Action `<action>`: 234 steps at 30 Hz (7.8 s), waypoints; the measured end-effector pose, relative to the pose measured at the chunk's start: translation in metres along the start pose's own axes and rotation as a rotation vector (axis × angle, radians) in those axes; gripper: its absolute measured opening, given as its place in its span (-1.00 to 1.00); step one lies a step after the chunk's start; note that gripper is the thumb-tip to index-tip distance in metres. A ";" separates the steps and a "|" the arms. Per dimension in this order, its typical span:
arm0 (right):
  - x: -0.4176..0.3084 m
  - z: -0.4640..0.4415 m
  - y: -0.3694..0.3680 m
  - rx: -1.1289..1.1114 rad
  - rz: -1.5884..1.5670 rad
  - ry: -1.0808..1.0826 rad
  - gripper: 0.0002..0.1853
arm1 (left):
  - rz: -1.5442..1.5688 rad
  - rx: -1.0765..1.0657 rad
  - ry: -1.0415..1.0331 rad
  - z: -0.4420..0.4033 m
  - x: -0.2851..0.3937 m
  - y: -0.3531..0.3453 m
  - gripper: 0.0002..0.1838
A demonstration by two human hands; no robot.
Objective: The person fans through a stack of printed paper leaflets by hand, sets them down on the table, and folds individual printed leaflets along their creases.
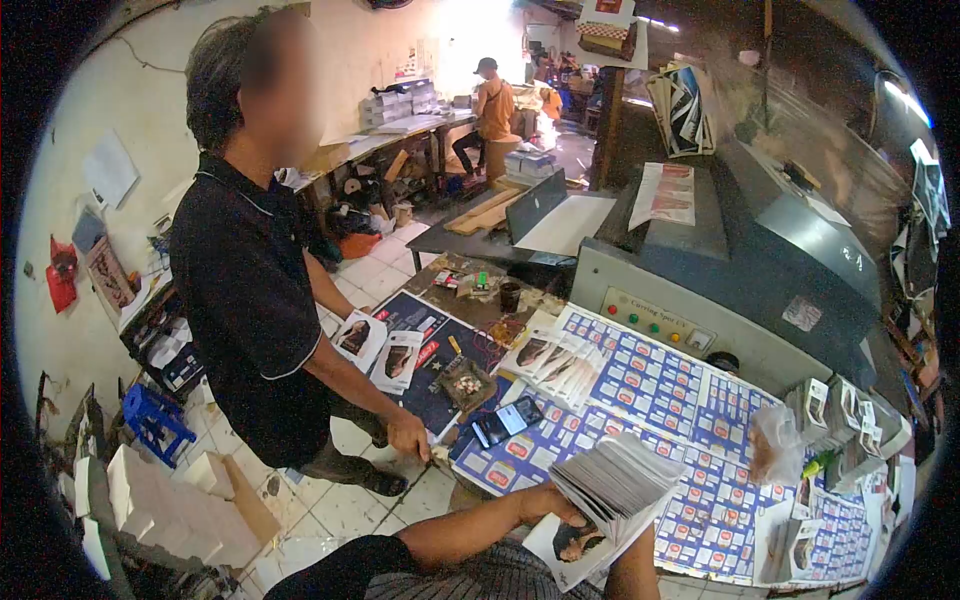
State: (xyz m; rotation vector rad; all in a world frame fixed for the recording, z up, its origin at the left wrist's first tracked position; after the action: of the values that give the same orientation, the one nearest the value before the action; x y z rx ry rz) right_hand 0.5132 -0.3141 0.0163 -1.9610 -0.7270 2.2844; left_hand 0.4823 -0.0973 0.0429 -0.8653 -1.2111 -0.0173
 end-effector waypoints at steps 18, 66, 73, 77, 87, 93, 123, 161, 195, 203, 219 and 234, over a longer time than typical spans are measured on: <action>-0.014 -0.011 0.016 -0.247 0.960 -0.078 -0.66 | -0.085 -0.137 0.083 0.008 0.034 -0.010 0.08; -0.023 0.026 -0.018 -0.349 1.224 0.178 -0.71 | -0.258 0.615 -0.197 -0.005 -0.012 0.026 0.12; 0.063 0.028 0.020 -0.170 0.035 -0.217 0.26 | 0.090 0.434 -0.037 -0.019 -0.037 0.011 -0.26; 0.070 0.021 0.013 -0.094 -0.084 -0.296 -0.08 | 0.024 0.391 0.024 -0.031 -0.042 0.015 -0.16; 0.073 0.021 0.027 0.161 -0.153 -0.187 -0.38 | -1.354 0.632 0.218 -0.025 -0.007 0.120 0.27; 0.111 0.008 0.074 0.101 -0.033 -0.170 -0.45 | -1.646 0.864 0.357 -0.014 -0.002 0.173 0.33; 0.173 0.015 0.133 0.058 -0.164 -0.075 -0.59 | -1.279 1.200 0.022 0.051 0.109 0.199 0.16; 0.036 -0.021 0.007 -0.182 0.708 0.092 0.33 | -0.540 0.113 0.147 -0.016 -0.056 0.095 0.40; 0.083 -0.015 0.012 0.005 1.078 0.342 0.48 | 0.332 0.272 0.094 -0.052 -0.129 0.167 -0.13; 0.069 -0.044 0.012 -0.155 0.946 0.306 0.50 | 0.421 0.294 0.010 -0.078 -0.087 0.087 -0.07; 0.010 -0.034 0.010 -0.127 0.429 -0.026 -0.12 | -0.320 0.598 0.073 -0.054 -0.044 0.045 -0.30; 0.032 0.019 0.025 0.333 -0.126 0.200 0.11 | 0.269 0.402 -0.161 -0.131 -0.041 -0.022 -0.60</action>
State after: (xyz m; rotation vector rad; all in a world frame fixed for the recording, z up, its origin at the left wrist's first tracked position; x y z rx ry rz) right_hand 0.4955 -0.3319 -0.0209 -1.8902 -0.4071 1.9512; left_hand 0.5620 -0.2066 0.0113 -0.6755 -1.1836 0.5056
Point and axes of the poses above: each hand's wrist, its own z-axis away from the middle knuckle, its own y-axis out of the back of the hand, x = y × z, the point moved 3 cm from there along -z, towards the middle knuckle, and after that the axes turned 8 degrees about z, right-handed, at the moved point
